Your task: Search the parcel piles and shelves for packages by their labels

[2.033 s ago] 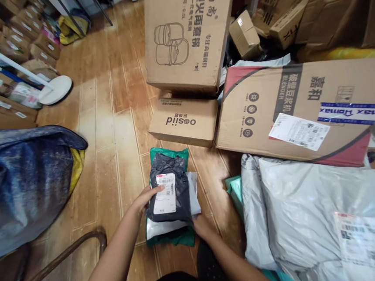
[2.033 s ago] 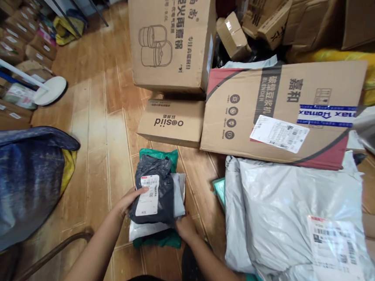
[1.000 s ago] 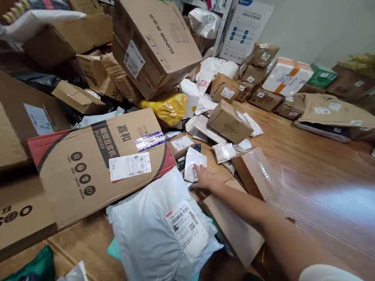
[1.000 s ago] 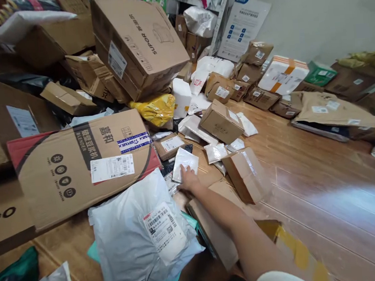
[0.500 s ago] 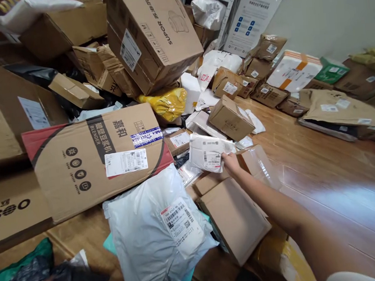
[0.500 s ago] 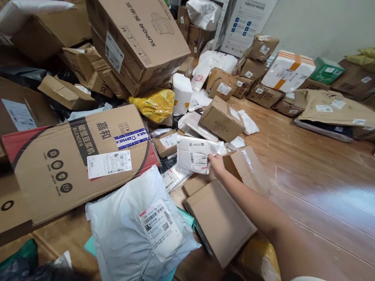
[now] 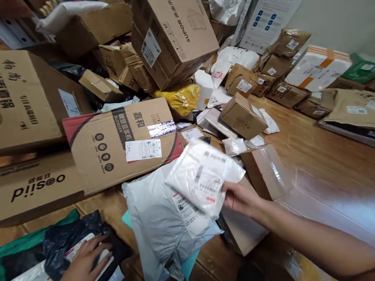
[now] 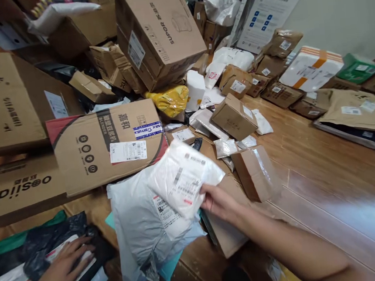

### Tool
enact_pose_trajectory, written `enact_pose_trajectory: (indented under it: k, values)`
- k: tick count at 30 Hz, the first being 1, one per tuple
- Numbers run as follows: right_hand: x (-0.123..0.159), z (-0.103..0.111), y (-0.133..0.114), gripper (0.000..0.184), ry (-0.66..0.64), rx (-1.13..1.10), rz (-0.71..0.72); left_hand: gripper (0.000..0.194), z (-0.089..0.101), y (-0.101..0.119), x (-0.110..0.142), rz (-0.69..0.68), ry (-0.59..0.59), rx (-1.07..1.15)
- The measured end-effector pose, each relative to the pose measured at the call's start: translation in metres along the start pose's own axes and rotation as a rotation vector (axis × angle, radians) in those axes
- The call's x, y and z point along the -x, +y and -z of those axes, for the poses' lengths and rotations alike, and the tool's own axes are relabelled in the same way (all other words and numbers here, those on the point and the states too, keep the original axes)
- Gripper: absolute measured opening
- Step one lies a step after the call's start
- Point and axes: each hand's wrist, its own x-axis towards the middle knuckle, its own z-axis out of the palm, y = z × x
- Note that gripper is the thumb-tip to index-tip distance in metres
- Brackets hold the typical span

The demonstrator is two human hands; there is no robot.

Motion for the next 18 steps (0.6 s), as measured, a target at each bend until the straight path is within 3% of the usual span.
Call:
enact_pose_trajectory:
  k: [2, 6, 7, 10, 12, 13, 14, 15, 16, 18]
  values:
    - [0.009, -0.013, 0.030, 0.059, 0.029, -0.039, -0.142, 0.036, 0.019, 0.029, -0.007, 0.067, 0.116, 0.099]
    - [0.029, -0.036, 0.080, 0.060, -0.013, -0.139, -0.175, 0.040, 0.063, 0.112, -0.023, 0.052, 0.240, 0.506]
    - [0.034, -0.041, 0.090, 0.056, -0.046, -0.155, -0.208, 0.044, 0.071, 0.134, -0.028, 0.067, 0.204, 0.644]
    - [0.051, -0.054, 0.114, 0.045, -0.212, -0.068, -0.418, 0.049, 0.080, 0.187, -0.044, 0.140, -0.143, 1.110]
    - [0.060, -0.058, 0.118, 0.041, -0.506, 0.220, -0.542, 0.057, 0.078, 0.205, -0.053, 0.196, -0.254, 1.343]
    - [0.064, -0.060, 0.115, 0.036, -0.687, 0.411, -0.515, 0.062, 0.077, 0.209, -0.056, 0.208, -0.251, 1.405]
    - [0.066, -0.061, 0.108, 0.030, -0.840, 0.614, -0.397, 0.064, 0.076, 0.210, -0.059, 0.202, -0.217, 1.429]
    - [0.066, -0.062, 0.099, 0.025, -0.926, 0.815, -0.193, 0.063, 0.076, 0.209, -0.060, 0.175, -0.179, 1.418]
    - [0.063, -0.062, 0.088, 0.023, -0.916, 1.000, 0.074, 0.059, 0.076, 0.207, -0.060, 0.135, -0.148, 1.369]
    - [0.049, -0.061, 0.066, 0.038, -0.636, 1.300, 0.603, 0.052, 0.073, 0.199, -0.057, 0.084, -0.036, 1.186]
